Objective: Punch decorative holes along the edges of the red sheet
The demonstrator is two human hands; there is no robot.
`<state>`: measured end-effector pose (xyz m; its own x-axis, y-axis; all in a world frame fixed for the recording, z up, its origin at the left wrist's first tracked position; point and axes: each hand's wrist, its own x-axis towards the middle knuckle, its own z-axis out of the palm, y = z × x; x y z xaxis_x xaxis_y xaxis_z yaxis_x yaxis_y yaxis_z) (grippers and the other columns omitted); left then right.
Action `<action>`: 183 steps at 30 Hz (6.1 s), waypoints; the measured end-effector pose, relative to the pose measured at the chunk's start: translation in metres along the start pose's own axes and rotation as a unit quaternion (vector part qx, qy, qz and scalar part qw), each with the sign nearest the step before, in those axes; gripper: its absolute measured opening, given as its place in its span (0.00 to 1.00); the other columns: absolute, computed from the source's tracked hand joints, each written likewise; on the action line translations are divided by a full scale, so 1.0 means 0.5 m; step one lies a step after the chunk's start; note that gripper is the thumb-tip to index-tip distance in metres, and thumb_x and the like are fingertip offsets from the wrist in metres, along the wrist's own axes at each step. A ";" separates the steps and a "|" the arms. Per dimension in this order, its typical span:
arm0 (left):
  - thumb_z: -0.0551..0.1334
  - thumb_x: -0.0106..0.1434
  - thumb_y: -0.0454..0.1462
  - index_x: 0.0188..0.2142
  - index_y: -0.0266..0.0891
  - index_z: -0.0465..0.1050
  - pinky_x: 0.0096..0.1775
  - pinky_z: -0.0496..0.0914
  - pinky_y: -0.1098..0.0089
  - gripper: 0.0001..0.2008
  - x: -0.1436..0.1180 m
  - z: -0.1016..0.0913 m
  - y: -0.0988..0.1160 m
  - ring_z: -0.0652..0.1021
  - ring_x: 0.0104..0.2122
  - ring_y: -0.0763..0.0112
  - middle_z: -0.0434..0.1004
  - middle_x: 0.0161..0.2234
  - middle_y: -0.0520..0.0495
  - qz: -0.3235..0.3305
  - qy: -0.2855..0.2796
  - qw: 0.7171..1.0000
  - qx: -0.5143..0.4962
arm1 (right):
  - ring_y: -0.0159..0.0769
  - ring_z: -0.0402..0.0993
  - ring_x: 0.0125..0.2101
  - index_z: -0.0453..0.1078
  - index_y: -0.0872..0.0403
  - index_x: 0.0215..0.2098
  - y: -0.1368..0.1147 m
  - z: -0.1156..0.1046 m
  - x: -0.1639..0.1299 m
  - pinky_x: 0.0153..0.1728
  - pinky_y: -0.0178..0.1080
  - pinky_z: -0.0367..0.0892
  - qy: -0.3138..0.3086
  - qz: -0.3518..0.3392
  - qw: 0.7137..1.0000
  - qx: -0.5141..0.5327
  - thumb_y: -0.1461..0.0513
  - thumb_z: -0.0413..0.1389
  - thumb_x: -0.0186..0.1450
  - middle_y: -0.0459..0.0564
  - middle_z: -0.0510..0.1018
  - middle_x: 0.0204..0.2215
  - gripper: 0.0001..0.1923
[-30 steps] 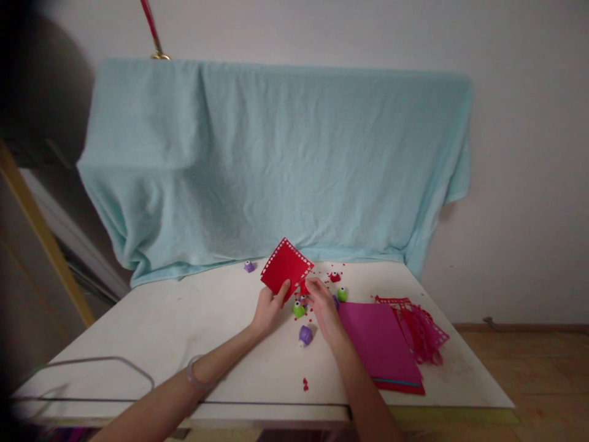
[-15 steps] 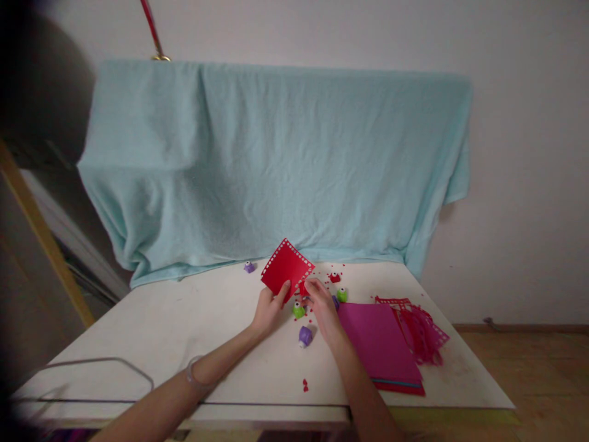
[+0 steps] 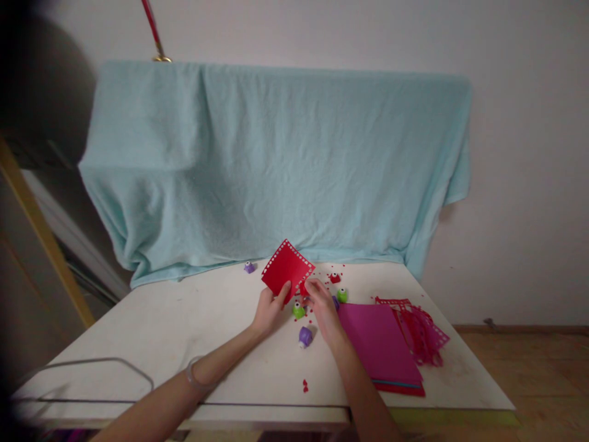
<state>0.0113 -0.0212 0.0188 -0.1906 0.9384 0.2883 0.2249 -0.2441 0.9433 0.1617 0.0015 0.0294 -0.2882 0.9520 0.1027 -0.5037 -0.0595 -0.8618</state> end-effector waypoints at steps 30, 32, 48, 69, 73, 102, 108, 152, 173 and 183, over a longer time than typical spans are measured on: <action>0.54 0.64 0.51 0.22 0.36 0.66 0.26 0.58 0.74 0.24 0.003 0.001 -0.009 0.66 0.21 0.75 0.67 0.19 0.52 -0.007 -0.002 1.000 0.024 | 0.33 0.68 0.26 0.69 0.52 0.33 0.000 -0.003 -0.001 0.31 0.37 0.64 0.002 -0.005 1.000 -0.024 0.54 0.61 0.60 0.45 0.71 0.28 0.11; 0.54 0.64 0.52 0.22 0.35 0.66 0.25 0.58 0.74 0.24 0.003 0.001 -0.008 0.66 0.21 0.75 0.68 0.19 0.52 -0.005 -0.002 1.000 0.021 | 0.33 0.68 0.26 0.68 0.52 0.33 -0.001 -0.003 -0.001 0.30 0.37 0.64 0.003 -0.003 1.000 -0.024 0.54 0.61 0.60 0.45 0.71 0.28 0.11; 0.55 0.65 0.50 0.28 0.33 0.73 0.28 0.62 0.74 0.22 0.000 0.005 0.000 0.69 0.23 0.73 0.74 0.23 0.48 0.006 -0.004 1.000 0.009 | 0.33 0.67 0.26 0.69 0.52 0.33 0.001 -0.005 0.000 0.30 0.37 0.64 0.000 -0.012 1.000 -0.027 0.54 0.61 0.61 0.45 0.71 0.28 0.10; 0.55 0.64 0.52 0.32 0.33 0.73 0.27 0.64 0.74 0.22 0.001 -0.001 -0.002 0.72 0.24 0.71 0.77 0.28 0.45 0.000 0.016 1.000 -0.006 | 0.37 0.72 0.27 0.66 0.52 0.47 0.022 -0.023 0.001 0.29 0.38 0.66 0.156 -0.145 0.911 -0.353 0.47 0.59 0.58 0.52 0.77 0.35 0.24; 0.55 0.64 0.52 0.30 0.34 0.72 0.27 0.63 0.74 0.22 0.001 0.000 -0.005 0.71 0.23 0.72 0.76 0.26 0.47 -0.002 0.017 1.000 0.006 | 0.38 0.72 0.28 0.69 0.52 0.41 0.029 -0.028 -0.001 0.32 0.39 0.66 0.139 -0.176 0.850 -0.476 0.49 0.57 0.61 0.52 0.77 0.36 0.17; 0.55 0.64 0.52 0.28 0.34 0.72 0.26 0.62 0.74 0.23 0.002 0.001 0.000 0.70 0.22 0.72 0.74 0.23 0.48 0.000 -0.003 1.000 0.003 | 0.44 0.71 0.33 0.73 0.54 0.36 0.044 -0.048 0.005 0.36 0.42 0.65 0.130 -0.181 0.767 -0.602 0.54 0.52 0.65 0.56 0.75 0.33 0.14; 0.55 0.64 0.53 0.33 0.33 0.74 0.26 0.63 0.74 0.24 0.002 0.003 0.001 0.72 0.23 0.71 0.77 0.27 0.46 -0.004 -0.013 1.000 -0.002 | 0.44 0.70 0.33 0.73 0.55 0.37 0.044 -0.048 0.005 0.36 0.42 0.64 0.124 -0.181 0.770 -0.599 0.52 0.52 0.66 0.56 0.75 0.33 0.16; 0.55 0.65 0.51 0.34 0.33 0.75 0.28 0.64 0.74 0.22 -0.001 0.007 -0.006 0.72 0.24 0.71 0.77 0.27 0.46 0.005 -0.002 1.000 -0.011 | 0.37 0.71 0.30 0.70 0.54 0.38 0.042 -0.036 0.004 0.34 0.39 0.67 0.103 -0.215 0.783 -0.575 0.60 0.53 0.65 0.51 0.73 0.34 0.07; 0.55 0.66 0.49 0.35 0.33 0.75 0.32 0.66 0.73 0.21 0.000 0.008 -0.008 0.74 0.29 0.69 0.79 0.31 0.45 0.026 -0.006 1.000 -0.008 | 0.40 0.71 0.34 0.70 0.53 0.37 0.043 -0.042 0.006 0.36 0.39 0.67 0.095 -0.213 0.783 -0.577 0.59 0.52 0.65 0.52 0.73 0.35 0.08; 0.55 0.64 0.51 0.34 0.33 0.75 0.30 0.66 0.73 0.23 -0.003 0.006 0.002 0.74 0.28 0.68 0.78 0.28 0.45 0.018 -0.009 1.000 -0.014 | 0.38 0.72 0.31 0.71 0.53 0.37 0.045 -0.038 0.006 0.38 0.40 0.67 0.104 -0.209 0.778 -0.583 0.59 0.52 0.65 0.50 0.73 0.34 0.08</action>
<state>0.0146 -0.0222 0.0186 -0.1661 0.9328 0.3198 0.2043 -0.2847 0.9366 0.1650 0.0086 0.0007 -0.0986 0.8502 0.5172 0.5977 0.4661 -0.6523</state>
